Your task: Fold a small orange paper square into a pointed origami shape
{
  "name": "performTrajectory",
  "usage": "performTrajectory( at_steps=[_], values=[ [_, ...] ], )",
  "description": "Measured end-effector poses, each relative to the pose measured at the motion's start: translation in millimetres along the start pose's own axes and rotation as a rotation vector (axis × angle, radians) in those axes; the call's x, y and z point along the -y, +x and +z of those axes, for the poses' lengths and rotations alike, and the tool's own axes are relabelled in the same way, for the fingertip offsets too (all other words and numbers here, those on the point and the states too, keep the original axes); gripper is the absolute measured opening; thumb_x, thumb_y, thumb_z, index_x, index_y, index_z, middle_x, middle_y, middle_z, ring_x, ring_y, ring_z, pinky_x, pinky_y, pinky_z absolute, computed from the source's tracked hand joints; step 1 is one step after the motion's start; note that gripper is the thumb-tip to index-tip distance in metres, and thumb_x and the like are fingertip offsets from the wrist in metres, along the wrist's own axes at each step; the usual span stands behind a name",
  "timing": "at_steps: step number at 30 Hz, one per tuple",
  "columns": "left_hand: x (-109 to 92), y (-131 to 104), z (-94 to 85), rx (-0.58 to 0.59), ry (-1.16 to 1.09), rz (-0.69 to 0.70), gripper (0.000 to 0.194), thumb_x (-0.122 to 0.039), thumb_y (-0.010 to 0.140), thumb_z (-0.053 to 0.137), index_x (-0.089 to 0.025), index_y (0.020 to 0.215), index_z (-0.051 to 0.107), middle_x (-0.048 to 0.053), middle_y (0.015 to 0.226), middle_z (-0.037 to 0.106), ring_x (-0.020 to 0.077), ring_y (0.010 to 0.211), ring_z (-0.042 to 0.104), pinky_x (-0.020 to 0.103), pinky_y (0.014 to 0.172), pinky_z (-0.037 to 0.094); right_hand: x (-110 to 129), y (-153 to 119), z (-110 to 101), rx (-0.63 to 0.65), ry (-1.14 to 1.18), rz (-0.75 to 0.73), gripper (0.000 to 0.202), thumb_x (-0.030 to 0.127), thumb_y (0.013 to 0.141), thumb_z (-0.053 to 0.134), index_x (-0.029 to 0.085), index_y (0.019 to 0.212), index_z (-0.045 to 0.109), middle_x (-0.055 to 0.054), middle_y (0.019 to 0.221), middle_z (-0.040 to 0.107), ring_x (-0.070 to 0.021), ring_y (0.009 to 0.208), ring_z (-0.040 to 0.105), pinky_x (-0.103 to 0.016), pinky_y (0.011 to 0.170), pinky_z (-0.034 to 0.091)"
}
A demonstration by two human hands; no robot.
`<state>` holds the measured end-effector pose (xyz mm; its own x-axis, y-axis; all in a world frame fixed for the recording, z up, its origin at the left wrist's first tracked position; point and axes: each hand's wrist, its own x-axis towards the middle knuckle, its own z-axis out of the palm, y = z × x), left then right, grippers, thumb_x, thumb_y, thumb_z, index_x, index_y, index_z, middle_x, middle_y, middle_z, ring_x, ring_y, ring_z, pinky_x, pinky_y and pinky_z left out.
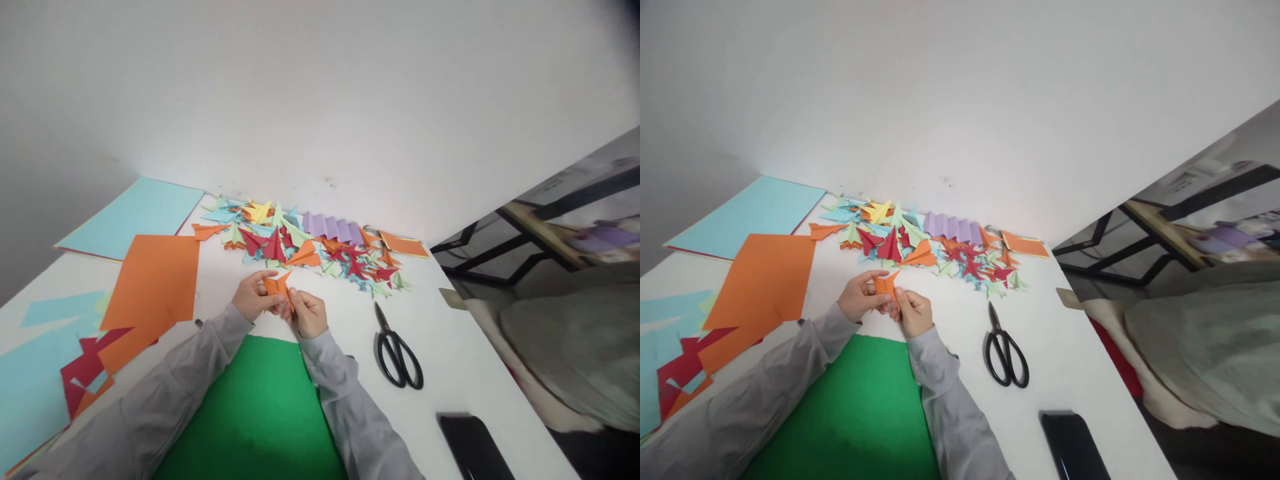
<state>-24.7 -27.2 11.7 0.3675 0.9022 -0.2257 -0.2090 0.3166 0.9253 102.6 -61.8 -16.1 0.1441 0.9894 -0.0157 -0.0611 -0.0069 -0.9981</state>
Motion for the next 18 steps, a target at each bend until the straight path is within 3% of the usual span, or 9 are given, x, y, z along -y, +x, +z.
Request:
performTrajectory(
  at_steps=[8,18],
  values=[
    [3.2,1.4,-6.7,0.172,0.069,-0.009,0.082,-0.025,0.048,0.078,-0.005,0.118,0.041,-0.003,0.039,0.057,0.01,0.032,0.051,0.019,0.036,0.043,-5.9,3.7,-3.6,0.026,0.085,-0.011,0.047,0.056,0.075,0.049,0.017,0.049,0.051,0.002,0.04,0.051,-0.0099,0.037,0.045,-0.023,0.039,0.034],
    [6.8,3.3,-12.3,0.31,0.14,-0.035,0.085,-0.022,0.051,0.075,-0.006,0.125,0.036,-0.005,0.042,0.055,0.008,0.032,0.047,0.018,0.036,0.04,5.8,0.1,-4.6,0.251,0.046,0.039,0.039,0.054,0.069,0.057,0.017,0.057,0.063,-0.001,0.047,0.06,-0.0142,0.043,0.052,-0.026,0.043,0.041]
  ],
)
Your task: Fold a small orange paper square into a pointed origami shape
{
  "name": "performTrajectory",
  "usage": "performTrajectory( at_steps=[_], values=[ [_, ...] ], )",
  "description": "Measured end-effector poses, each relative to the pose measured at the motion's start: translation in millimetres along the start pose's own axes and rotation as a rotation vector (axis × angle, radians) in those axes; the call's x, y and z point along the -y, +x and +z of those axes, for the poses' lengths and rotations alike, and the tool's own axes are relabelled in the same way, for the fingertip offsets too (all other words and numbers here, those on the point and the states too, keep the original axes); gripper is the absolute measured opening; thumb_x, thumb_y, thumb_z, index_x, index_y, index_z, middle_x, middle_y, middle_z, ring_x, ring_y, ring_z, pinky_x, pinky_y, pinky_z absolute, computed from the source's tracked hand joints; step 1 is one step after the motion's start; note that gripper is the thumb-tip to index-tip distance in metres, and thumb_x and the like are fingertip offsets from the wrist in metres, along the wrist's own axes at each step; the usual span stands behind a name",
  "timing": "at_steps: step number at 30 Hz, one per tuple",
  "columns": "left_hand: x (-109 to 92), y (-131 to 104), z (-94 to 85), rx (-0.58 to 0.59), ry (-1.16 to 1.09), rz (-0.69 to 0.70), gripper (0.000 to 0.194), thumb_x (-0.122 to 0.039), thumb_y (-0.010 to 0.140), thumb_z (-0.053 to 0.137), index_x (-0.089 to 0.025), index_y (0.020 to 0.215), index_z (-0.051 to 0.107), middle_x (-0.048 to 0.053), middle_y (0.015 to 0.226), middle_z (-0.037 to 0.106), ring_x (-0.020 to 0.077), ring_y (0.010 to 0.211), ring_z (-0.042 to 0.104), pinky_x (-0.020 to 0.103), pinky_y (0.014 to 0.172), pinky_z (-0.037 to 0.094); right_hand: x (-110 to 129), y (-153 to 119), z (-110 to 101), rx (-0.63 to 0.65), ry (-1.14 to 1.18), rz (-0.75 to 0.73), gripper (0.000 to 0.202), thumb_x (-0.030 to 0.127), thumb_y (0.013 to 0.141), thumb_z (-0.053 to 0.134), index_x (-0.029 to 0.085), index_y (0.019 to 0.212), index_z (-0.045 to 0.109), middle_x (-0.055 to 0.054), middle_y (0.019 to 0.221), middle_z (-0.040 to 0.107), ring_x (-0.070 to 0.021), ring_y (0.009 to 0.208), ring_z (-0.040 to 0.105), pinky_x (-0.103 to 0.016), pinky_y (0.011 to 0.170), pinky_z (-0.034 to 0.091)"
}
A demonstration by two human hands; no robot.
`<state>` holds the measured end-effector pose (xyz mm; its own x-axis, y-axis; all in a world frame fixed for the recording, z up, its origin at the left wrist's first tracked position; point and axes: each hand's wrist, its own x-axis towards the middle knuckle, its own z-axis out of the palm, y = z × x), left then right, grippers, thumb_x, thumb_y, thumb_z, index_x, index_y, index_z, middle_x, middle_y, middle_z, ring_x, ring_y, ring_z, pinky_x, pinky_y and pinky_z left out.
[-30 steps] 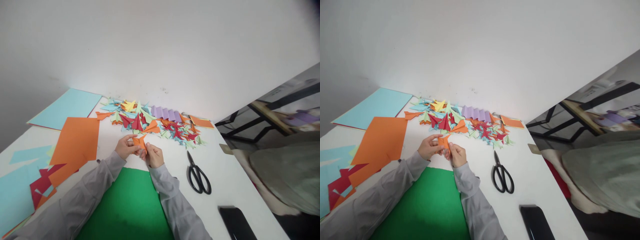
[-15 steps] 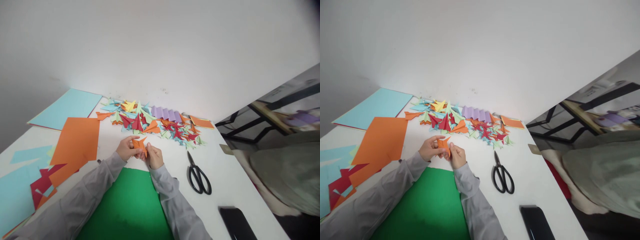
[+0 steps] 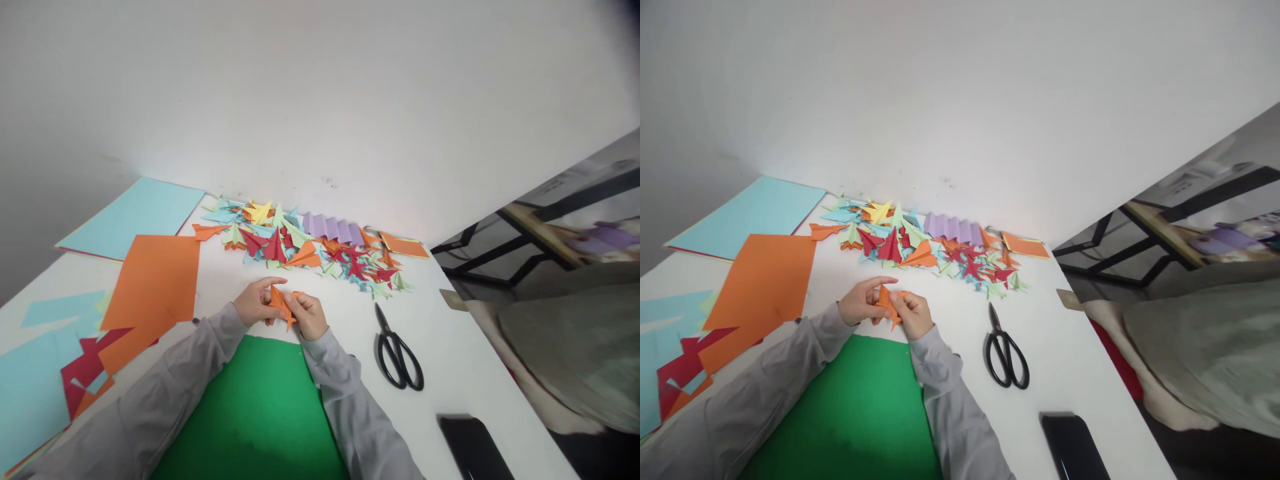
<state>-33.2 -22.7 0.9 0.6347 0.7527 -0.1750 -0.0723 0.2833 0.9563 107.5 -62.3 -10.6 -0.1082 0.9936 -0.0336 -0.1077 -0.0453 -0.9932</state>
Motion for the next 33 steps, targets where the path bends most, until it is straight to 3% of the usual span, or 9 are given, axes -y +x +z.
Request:
performTrajectory(
  at_steps=[8,15,23,29,33],
  values=[
    [-2.2,-1.2,-3.6,0.066,-0.002,-0.013,0.084,-0.022,0.052,0.076,-0.006,0.124,0.037,-0.005,0.041,0.054,0.0091,0.031,0.047,0.019,0.035,0.038,5.9,-2.1,-1.3,0.134,-0.062,-0.012,0.043,0.051,0.076,0.05,0.016,0.057,0.066,-0.002,0.05,0.061,-0.0124,0.043,0.051,-0.025,0.045,0.04],
    [-2.4,1.1,-1.8,-0.026,-0.07,0.018,0.088,-0.031,0.054,0.075,-0.008,0.126,0.03,-0.001,0.054,0.062,0.013,0.044,0.058,0.024,0.045,0.048,-1.9,1.8,-3.0,-0.014,-0.121,-0.058,0.045,0.052,0.075,0.051,0.014,0.053,0.061,0.0,0.042,0.053,-0.0092,0.038,0.042,-0.021,0.037,0.031],
    [-4.5,-1.0,2.0,-0.094,-0.028,0.07,0.089,-0.029,0.054,0.075,-0.008,0.127,0.027,-0.008,0.043,0.053,0.0125,0.038,0.055,0.022,0.04,0.046,-8.7,2.5,-6.3,-0.154,-0.16,-0.096,0.042,0.047,0.074,0.056,0.015,0.046,0.054,0.004,0.037,0.044,-0.0073,0.036,0.038,-0.021,0.037,0.028],
    [-4.0,2.3,0.8,-0.232,-0.065,0.084,0.092,-0.031,0.053,0.075,-0.005,0.127,0.026,-0.006,0.044,0.055,0.0136,0.038,0.055,0.023,0.039,0.045,-12.8,7.0,-2.5,-0.249,0.14,-0.04,0.046,0.057,0.073,0.051,0.015,0.054,0.054,0.002,0.041,0.051,-0.0085,0.032,0.044,-0.021,0.034,0.033],
    [-3.2,4.9,-1.2,-0.359,-0.119,0.143,0.089,-0.03,0.052,0.074,-0.008,0.124,0.027,-0.006,0.044,0.057,0.0136,0.04,0.056,0.024,0.041,0.046,-12.4,8.4,-3.5,-0.258,0.285,-0.081,0.032,0.049,0.07,0.059,0.017,0.068,0.056,0.0,0.059,0.058,-0.0098,0.043,0.053,-0.021,0.036,0.04]
  ],
)
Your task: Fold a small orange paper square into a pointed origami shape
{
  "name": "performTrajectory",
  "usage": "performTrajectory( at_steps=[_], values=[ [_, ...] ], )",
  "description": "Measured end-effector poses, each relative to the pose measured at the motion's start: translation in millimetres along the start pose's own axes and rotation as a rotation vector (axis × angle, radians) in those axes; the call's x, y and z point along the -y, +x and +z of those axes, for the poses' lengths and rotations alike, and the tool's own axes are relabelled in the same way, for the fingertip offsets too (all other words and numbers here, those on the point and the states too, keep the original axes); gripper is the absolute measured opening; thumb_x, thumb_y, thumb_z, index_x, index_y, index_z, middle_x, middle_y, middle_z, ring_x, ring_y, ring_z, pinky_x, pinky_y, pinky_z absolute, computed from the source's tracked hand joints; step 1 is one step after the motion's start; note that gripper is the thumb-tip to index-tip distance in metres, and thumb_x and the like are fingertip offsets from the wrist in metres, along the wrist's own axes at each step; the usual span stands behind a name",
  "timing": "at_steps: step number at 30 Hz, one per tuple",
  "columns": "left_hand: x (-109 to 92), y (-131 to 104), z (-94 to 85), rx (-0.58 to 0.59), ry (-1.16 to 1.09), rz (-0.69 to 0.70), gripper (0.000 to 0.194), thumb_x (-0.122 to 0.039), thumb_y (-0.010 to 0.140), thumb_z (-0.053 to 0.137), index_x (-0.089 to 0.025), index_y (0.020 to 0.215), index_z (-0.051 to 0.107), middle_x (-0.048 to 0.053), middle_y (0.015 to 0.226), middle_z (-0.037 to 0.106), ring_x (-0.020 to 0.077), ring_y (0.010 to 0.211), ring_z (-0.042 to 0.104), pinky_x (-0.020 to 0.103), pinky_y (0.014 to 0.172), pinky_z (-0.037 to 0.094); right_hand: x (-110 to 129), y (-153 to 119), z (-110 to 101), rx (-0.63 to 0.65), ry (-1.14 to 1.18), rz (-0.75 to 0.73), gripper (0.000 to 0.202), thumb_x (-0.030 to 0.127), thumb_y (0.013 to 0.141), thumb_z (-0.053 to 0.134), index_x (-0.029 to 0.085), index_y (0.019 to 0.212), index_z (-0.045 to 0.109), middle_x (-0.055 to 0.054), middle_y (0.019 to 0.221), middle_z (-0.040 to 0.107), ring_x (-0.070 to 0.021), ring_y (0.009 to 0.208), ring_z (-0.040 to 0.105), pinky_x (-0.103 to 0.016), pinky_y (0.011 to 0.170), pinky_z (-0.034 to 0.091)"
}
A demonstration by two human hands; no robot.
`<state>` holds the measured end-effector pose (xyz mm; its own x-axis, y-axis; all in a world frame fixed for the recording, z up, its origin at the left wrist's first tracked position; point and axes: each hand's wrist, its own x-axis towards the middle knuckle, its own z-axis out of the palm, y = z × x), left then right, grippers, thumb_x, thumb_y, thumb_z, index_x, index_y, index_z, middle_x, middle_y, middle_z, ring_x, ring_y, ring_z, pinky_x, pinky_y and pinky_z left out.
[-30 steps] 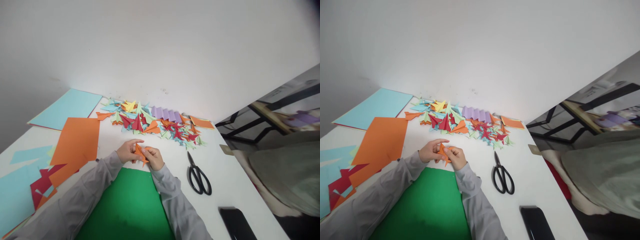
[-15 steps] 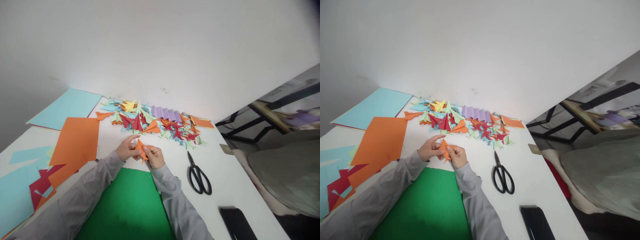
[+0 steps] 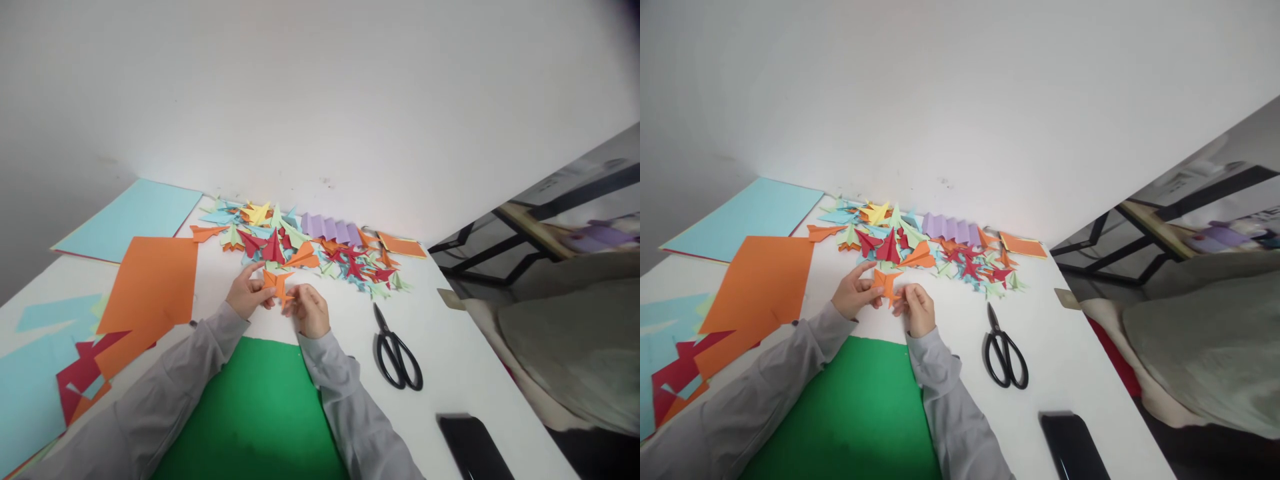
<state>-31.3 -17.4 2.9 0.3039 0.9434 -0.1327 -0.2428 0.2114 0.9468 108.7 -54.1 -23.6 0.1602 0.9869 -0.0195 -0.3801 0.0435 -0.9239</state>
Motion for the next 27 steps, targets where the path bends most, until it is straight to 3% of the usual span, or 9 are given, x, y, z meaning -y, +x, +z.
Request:
performTrajectory(
  at_steps=[3,7,12,15,21,27],
  values=[
    [-0.3,1.5,0.0,-0.077,-0.041,0.031,0.074,-0.029,0.051,0.074,-0.011,0.111,0.036,-0.005,0.045,0.059,0.0131,0.041,0.057,0.024,0.044,0.047,1.6,-1.8,0.2,0.051,0.024,-0.051,0.021,0.035,0.069,0.064,0.021,0.081,0.054,0.001,0.066,0.059,-0.0114,0.052,0.055,-0.02,0.038,0.043],
    [-2.1,2.4,1.3,-0.13,-0.066,0.018,0.062,-0.025,0.047,0.075,-0.015,0.094,0.036,-0.003,0.048,0.061,0.0127,0.041,0.057,0.025,0.045,0.047,4.4,-7.0,3.3,0.128,-0.089,-0.178,0.028,0.026,0.067,0.064,0.024,0.093,0.053,-0.001,0.079,0.057,-0.0121,0.061,0.054,-0.021,0.043,0.044],
    [-4.2,1.7,2.1,-0.158,-0.104,0.016,0.065,-0.024,0.048,0.074,-0.016,0.098,0.033,-0.004,0.048,0.061,0.0139,0.042,0.058,0.027,0.046,0.048,8.1,-13.0,8.7,0.203,-0.336,-0.263,0.027,0.023,0.072,0.058,0.023,0.099,0.054,-0.001,0.072,0.052,-0.0136,0.067,0.052,-0.022,0.049,0.044],
    [-3.9,1.2,3.0,-0.151,-0.112,0.033,0.067,-0.024,0.05,0.073,-0.017,0.102,0.033,-0.007,0.046,0.058,0.0143,0.043,0.058,0.026,0.046,0.048,7.7,-14.6,12.3,0.187,-0.442,-0.3,0.028,0.021,0.071,0.059,0.023,0.099,0.054,-0.003,0.081,0.051,-0.0132,0.069,0.052,-0.02,0.047,0.044],
    [0.5,1.1,6.8,-0.127,-0.085,-0.032,0.061,-0.026,0.046,0.075,-0.018,0.089,0.033,-0.006,0.05,0.06,0.0137,0.043,0.059,0.028,0.05,0.049,0.7,-13.5,15.2,0.127,-0.616,-0.388,0.028,0.016,0.07,0.058,0.022,0.097,0.056,-0.004,0.088,0.053,-0.0109,0.061,0.05,-0.02,0.044,0.044],
    [-3.3,0.3,6.6,-0.059,-0.173,-0.071,0.051,-0.028,0.054,0.071,-0.02,0.088,0.034,-0.005,0.055,0.061,0.0143,0.045,0.06,0.028,0.049,0.048,-0.8,-14.1,12.2,0.061,-0.593,-0.347,0.026,0.02,0.069,0.06,0.021,0.095,0.057,-0.003,0.086,0.057,-0.0095,0.054,0.049,-0.022,0.045,0.043]
  ],
)
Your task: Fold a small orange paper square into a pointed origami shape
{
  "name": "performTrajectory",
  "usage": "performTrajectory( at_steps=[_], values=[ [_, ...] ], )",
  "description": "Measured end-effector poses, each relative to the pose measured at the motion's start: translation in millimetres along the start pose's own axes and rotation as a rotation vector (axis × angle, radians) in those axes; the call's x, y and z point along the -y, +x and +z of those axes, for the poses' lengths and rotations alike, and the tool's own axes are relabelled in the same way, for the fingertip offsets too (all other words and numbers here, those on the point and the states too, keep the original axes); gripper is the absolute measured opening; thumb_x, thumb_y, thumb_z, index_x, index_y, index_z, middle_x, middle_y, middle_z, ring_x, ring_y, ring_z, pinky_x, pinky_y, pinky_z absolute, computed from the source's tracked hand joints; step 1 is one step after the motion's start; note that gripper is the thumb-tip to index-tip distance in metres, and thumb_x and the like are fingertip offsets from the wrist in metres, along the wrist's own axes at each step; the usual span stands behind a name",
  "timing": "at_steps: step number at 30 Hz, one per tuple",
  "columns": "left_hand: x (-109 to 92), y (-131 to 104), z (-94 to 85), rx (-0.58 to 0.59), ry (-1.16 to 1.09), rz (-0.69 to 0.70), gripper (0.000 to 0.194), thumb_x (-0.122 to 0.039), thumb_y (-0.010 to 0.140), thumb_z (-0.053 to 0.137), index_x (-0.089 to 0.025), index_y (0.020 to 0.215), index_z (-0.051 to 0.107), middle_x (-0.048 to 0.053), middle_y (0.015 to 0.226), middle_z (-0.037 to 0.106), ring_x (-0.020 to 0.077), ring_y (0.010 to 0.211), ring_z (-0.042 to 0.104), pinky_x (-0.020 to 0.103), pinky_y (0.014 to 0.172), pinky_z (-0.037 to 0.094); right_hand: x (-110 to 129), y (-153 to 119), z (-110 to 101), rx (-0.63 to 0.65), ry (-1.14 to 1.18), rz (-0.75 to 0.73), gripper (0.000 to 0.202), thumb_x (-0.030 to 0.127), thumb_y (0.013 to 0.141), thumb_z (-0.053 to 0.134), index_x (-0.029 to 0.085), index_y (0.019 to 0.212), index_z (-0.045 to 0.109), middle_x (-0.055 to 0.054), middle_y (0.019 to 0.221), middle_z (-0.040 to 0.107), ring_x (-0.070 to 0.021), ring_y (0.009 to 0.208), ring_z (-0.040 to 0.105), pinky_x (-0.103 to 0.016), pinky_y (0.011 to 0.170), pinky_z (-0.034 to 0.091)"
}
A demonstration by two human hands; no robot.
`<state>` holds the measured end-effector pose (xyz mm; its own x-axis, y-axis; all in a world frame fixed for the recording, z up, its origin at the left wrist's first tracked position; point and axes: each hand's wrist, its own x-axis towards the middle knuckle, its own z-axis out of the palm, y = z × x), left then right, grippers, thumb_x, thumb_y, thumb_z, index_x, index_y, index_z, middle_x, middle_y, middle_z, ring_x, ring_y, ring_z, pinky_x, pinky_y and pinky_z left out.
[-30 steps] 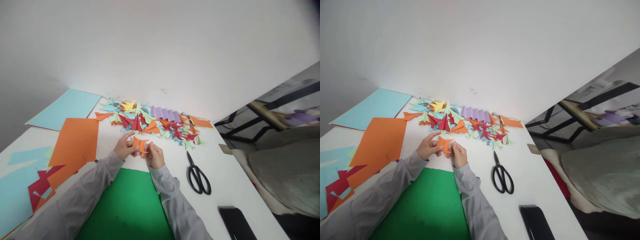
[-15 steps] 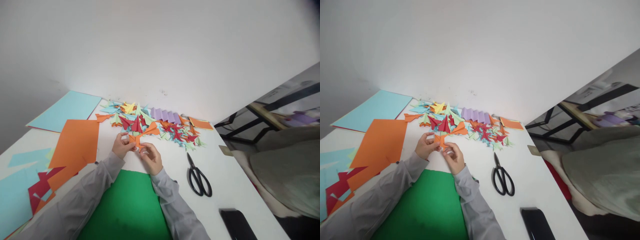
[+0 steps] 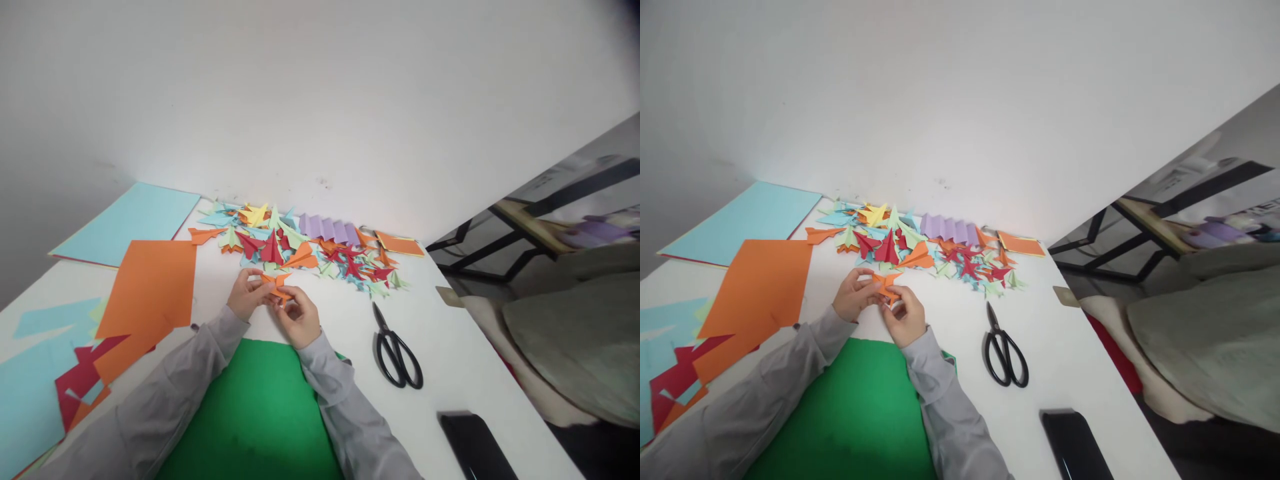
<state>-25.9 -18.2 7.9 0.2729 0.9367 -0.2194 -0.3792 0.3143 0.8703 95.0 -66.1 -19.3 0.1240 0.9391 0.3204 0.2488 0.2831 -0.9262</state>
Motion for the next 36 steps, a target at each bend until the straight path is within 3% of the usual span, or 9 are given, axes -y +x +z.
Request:
performTrajectory(
  at_steps=[4,9,12,15,18,21,24,28,36],
  values=[
    [-3.6,0.6,-3.3,0.101,-0.069,-0.028,0.044,-0.023,0.058,0.063,-0.02,0.094,0.039,-0.006,0.055,0.058,0.0157,0.049,0.06,0.03,0.051,0.048,0.4,3.3,-6.2,-0.066,0.167,0.104,0.023,0.024,0.067,0.062,0.02,0.09,0.06,-0.003,0.081,0.06,-0.0112,0.056,0.051,-0.023,0.047,0.043],
    [1.5,2.0,-6.9,0.167,0.04,0.103,0.053,-0.008,0.048,0.068,-0.019,0.097,0.051,0.0,0.075,0.063,0.0124,0.057,0.06,0.027,0.057,0.047,-4.1,9.4,-15.3,-0.036,0.494,0.198,0.02,0.025,0.062,0.064,0.02,0.082,0.063,-0.001,0.064,0.061,-0.0143,0.057,0.054,-0.025,0.047,0.044],
    [5.7,2.4,-8.2,0.231,0.097,0.147,0.034,-0.016,0.051,0.072,-0.015,0.083,0.062,0.004,0.075,0.064,0.0126,0.059,0.059,0.027,0.058,0.047,-8.0,9.9,-17.6,-0.011,0.592,0.21,0.018,0.026,0.062,0.064,0.019,0.079,0.065,-0.002,0.063,0.062,-0.0143,0.054,0.055,-0.026,0.046,0.043],
    [6.3,2.0,-8.4,0.248,0.135,0.171,0.022,-0.023,0.053,0.074,-0.012,0.07,0.066,0.004,0.065,0.064,0.0136,0.058,0.059,0.03,0.06,0.049,-8.9,9.3,-16.9,-0.005,0.591,0.205,0.017,0.025,0.062,0.065,0.018,0.078,0.064,-0.002,0.064,0.062,-0.0132,0.052,0.055,-0.026,0.046,0.044],
    [3.6,1.0,-7.3,0.207,0.153,0.215,0.02,-0.024,0.051,0.075,-0.013,0.067,0.068,0.005,0.068,0.066,0.0149,0.063,0.06,0.029,0.063,0.05,-6.7,9.6,-14.7,-0.034,0.575,0.176,0.027,0.022,0.06,0.069,0.021,0.086,0.063,-0.003,0.081,0.063,-0.0134,0.061,0.056,-0.025,0.048,0.046],
    [1.1,1.1,-6.5,0.103,0.168,0.291,0.019,-0.024,0.048,0.076,-0.014,0.063,0.069,0.006,0.073,0.067,0.0164,0.07,0.061,0.029,0.067,0.051,-5.3,10.5,-12.9,-0.078,0.597,0.195,0.048,0.02,0.058,0.071,0.026,0.103,0.058,-0.004,0.098,0.059,-0.0137,0.068,0.057,-0.024,0.049,0.048],
    [1.2,2.8,-7.2,-0.009,0.167,0.346,0.019,-0.025,0.047,0.076,-0.016,0.062,0.069,0.006,0.074,0.068,0.017,0.072,0.061,0.03,0.068,0.051,-6.4,11.0,-12.2,-0.072,0.617,0.231,0.059,0.022,0.059,0.071,0.03,0.115,0.051,-0.003,0.093,0.061,-0.0132,0.064,0.059,-0.024,0.047,0.048],
    [3.0,5.0,-8.4,-0.058,0.153,0.348,0.02,-0.026,0.045,0.077,-0.017,0.062,0.069,0.005,0.073,0.068,0.017,0.07,0.062,0.031,0.068,0.052,-6.6,10.8,-11.4,-0.002,0.586,0.235,0.051,0.025,0.064,0.069,0.026,0.112,0.054,-0.002,0.077,0.065,-0.0125,0.058,0.058,-0.023,0.045,0.046],
    [3.8,1.3,-7.7,0.103,0.233,0.298,0.016,-0.022,0.049,0.075,-0.014,0.062,0.07,0.007,0.071,0.067,0.0167,0.069,0.062,0.028,0.066,0.051,-1.9,10.9,-9.6,-0.01,0.457,0.174,0.023,0.026,0.061,0.071,0.021,0.083,0.067,0.0,0.065,0.062,-0.0107,0.05,0.052,-0.025,0.046,0.044]
  ],
)
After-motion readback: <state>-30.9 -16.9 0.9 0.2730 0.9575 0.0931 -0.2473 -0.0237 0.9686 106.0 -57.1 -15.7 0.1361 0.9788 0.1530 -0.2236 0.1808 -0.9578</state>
